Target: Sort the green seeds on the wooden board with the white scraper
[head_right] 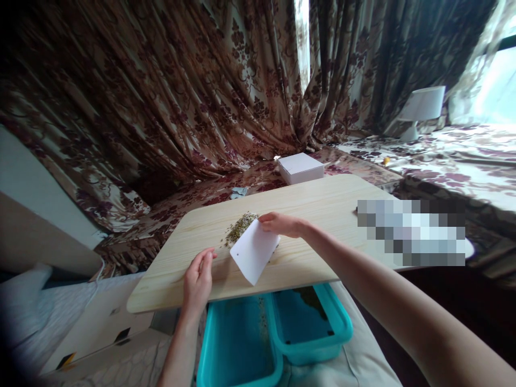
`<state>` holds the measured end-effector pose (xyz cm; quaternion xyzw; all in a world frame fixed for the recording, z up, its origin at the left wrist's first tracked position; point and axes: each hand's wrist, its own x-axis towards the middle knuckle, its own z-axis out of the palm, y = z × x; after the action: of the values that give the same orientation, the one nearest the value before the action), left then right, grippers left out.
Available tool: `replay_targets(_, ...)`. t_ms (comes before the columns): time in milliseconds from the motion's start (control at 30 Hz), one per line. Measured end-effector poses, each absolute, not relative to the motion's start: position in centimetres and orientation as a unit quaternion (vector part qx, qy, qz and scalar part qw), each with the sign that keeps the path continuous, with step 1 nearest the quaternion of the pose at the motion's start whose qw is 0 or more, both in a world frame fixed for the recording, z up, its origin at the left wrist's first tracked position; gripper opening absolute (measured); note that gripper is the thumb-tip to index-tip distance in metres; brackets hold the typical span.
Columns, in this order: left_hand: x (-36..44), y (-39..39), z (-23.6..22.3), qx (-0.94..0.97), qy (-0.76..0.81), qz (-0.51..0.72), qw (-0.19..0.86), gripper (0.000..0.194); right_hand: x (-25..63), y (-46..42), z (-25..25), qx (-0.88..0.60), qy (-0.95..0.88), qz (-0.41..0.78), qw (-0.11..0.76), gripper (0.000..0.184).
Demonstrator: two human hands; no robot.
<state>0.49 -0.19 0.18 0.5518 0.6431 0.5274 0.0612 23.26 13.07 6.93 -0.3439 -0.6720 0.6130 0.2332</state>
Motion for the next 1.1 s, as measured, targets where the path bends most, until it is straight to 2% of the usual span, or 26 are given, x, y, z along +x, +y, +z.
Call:
replay_targets(233,0.5,0.1,0.0,0.576,0.641,0.506,0.039,0.034,29.1,12.1,6.9,-0.390,-0.578,0.562,0.445,0.012)
replay_targets(333,0.7,0.1,0.2,0.595,0.636,0.491,0.028,0.032,32.0,12.2,6.3,-0.442,-0.537,0.530,0.485,0.014)
replay_targets(667,0.9,0.0,0.4,0.618,0.630,0.470,-0.001,0.032,33.4,12.2,5.8,-0.485,-0.539,0.538,0.428,0.010)
replay_targets(1100,0.8,0.1,0.3,0.624,0.630,0.462,-0.011,0.031,35.3,9.0,6.3,-0.507,-0.565,0.556,0.338,0.023)
